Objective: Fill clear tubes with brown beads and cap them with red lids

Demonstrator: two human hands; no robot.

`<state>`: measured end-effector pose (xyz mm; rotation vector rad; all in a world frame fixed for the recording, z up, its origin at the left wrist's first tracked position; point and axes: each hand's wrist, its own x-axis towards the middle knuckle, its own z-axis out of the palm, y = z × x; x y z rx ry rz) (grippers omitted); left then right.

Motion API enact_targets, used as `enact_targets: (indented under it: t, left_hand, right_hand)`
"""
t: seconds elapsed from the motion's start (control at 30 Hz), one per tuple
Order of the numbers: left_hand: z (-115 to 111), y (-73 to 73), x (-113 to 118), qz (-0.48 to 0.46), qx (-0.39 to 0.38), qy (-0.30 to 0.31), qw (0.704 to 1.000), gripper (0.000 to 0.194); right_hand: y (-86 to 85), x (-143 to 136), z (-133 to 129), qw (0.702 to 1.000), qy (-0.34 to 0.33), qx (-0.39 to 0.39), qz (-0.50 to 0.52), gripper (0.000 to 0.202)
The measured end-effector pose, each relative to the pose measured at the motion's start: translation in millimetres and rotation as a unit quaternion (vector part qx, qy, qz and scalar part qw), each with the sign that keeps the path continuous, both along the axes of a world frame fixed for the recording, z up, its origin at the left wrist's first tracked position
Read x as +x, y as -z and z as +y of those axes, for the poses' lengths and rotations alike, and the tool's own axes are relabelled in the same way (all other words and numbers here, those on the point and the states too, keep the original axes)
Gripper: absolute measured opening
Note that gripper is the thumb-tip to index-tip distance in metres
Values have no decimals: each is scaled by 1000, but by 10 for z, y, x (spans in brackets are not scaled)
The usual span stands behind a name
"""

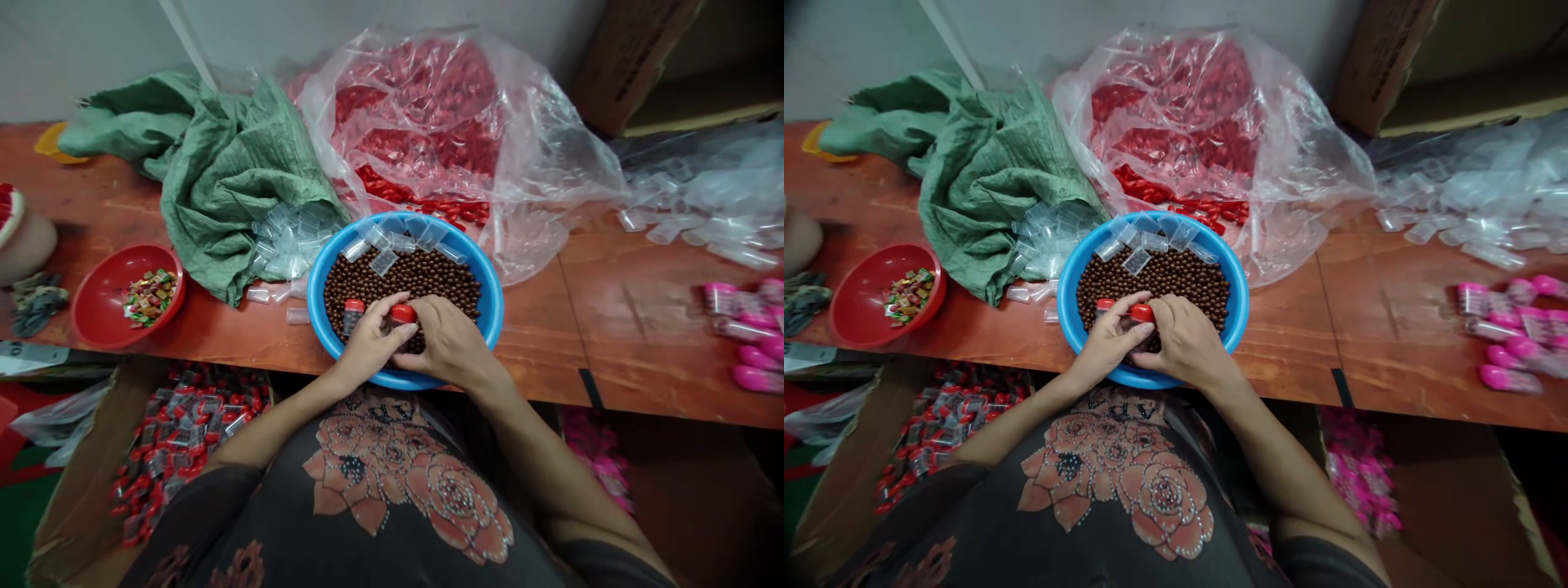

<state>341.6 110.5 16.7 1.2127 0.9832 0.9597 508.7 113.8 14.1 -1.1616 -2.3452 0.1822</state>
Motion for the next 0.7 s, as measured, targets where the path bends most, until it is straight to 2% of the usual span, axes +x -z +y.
enact_targets:
  t: [0.27, 0.33, 0.43, 0.53, 0.63, 0.7]
  left_hand:
    - [2, -7, -29, 41, 21, 67, 997, 51]
    - [41, -38, -76, 80, 23, 90, 992, 52]
    - [234, -100, -197, 198, 60, 111, 972, 47]
    - [579, -124, -307, 346, 155, 103, 920, 43]
    - [944, -92, -328, 464, 248, 117, 842, 37]
    - [1133, -60, -303, 518, 315, 162, 779, 42]
  right_hand:
    - [66, 13, 40, 1000, 13, 2, -4, 37]
    - [53, 22, 33, 1000, 9, -1, -9, 38]
    - [5, 52, 8, 997, 6, -46, -59, 48]
    - [-56, 105, -8, 986, -15, -120, -118, 61]
    - [-108, 227, 98, 978, -61, -164, -110, 79]
    - [-109, 380, 298, 980, -64, -185, -46, 69]
